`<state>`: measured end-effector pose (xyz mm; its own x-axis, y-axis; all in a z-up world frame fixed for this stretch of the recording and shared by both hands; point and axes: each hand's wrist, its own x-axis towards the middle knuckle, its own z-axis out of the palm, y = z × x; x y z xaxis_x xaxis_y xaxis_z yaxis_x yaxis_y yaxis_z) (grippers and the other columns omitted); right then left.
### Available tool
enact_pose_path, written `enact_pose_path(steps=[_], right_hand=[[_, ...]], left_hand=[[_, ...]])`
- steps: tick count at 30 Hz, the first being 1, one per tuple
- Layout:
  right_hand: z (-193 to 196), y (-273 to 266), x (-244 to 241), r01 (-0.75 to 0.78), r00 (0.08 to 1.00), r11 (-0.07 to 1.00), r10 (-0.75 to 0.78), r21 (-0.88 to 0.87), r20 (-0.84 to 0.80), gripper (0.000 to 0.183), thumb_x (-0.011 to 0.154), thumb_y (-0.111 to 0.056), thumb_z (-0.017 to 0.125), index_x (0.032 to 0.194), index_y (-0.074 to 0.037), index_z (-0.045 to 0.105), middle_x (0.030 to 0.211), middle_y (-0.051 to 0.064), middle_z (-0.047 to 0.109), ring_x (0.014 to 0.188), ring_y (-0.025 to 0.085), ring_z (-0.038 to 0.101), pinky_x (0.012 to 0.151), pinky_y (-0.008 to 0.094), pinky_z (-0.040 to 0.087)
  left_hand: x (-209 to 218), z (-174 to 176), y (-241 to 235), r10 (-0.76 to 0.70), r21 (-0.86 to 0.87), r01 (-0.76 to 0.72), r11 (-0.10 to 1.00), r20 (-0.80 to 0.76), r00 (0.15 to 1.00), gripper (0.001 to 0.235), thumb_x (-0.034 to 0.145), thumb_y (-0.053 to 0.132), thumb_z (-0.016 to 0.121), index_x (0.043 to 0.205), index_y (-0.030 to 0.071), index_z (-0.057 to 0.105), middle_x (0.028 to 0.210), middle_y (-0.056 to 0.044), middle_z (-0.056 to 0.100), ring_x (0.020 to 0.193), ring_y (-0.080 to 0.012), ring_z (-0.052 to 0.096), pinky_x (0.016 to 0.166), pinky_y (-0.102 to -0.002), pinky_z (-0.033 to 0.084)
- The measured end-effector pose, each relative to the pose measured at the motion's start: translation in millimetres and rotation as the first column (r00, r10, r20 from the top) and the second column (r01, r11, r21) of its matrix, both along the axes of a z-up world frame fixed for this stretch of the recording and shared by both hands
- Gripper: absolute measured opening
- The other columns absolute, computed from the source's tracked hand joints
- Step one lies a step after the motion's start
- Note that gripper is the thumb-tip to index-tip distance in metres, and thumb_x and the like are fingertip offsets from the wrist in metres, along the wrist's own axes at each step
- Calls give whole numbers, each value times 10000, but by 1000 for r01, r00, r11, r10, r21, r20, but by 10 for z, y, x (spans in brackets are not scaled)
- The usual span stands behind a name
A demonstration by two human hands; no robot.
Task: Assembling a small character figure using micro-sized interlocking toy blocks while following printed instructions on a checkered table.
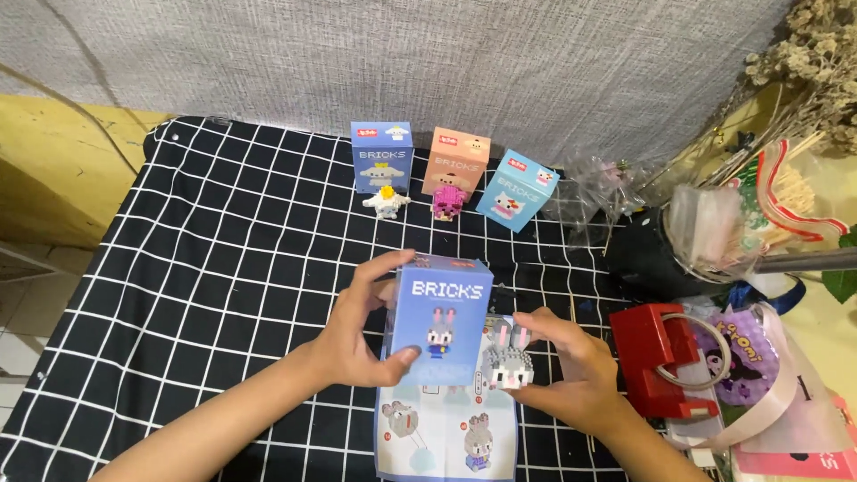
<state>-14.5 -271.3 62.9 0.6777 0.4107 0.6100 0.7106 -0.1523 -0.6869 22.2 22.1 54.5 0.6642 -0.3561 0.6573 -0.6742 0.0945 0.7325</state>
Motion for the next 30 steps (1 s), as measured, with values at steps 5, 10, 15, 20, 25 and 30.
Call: enact_pose_path(steps=[5,10,15,20,25,30], right_hand=[[45,30,-10,19,1000,999,-19,-31,15,682,819,-162,890,1387,-31,537,1114,66,719,877,163,647,782,290,545],[32,14,22,37,999,997,-34,-68,34,718,789,-155,918,1383,-27,536,1153,91,722,938,185,690,819,291,594],[112,42,13,27,1000,997,-27,-79,1,698,820,-167,888,1404,-26,532,1018,55,733,862,145,640,812,294,549],[107,31,30,15,1000,997,-13,-69,28,681,842,-155,871,1407,-14,519,963,71,729,848,151,662,827,322,529],[92,17,22,32,999,997,-31,-66,10,688,817,-147,889,1398,-15,545,948,52,722,857,151,654,858,330,510],[95,24,23,30,999,997,-28,-76,20,683,818,-143,888,1394,-17,542,938,52,730,848,142,651,871,335,518]], left_hand=[[-58,30,-38,-96,2,96,995,-68,993,756,914,379,687,1453,58,266,888,-116,658,733,-172,710,631,-255,518],[-101,26,-56,-135,10,137,991,-122,983,769,895,367,722,1435,70,261,933,-139,654,774,-201,749,658,-271,555],[-114,-34,-61,-92,55,104,993,-192,977,849,805,332,797,1431,70,287,1219,-173,571,824,-212,755,656,-287,588],[-116,-28,-70,-118,32,126,991,-188,975,843,822,322,801,1433,89,269,1179,-172,595,822,-214,751,661,-290,574],[-116,-35,-71,-110,38,120,992,-202,973,854,801,315,808,1430,93,274,1219,-183,590,803,-208,747,660,-292,572],[-110,-40,-70,-106,38,115,993,-186,977,847,813,335,807,1430,94,279,1116,-154,630,794,-205,757,671,-286,571]])
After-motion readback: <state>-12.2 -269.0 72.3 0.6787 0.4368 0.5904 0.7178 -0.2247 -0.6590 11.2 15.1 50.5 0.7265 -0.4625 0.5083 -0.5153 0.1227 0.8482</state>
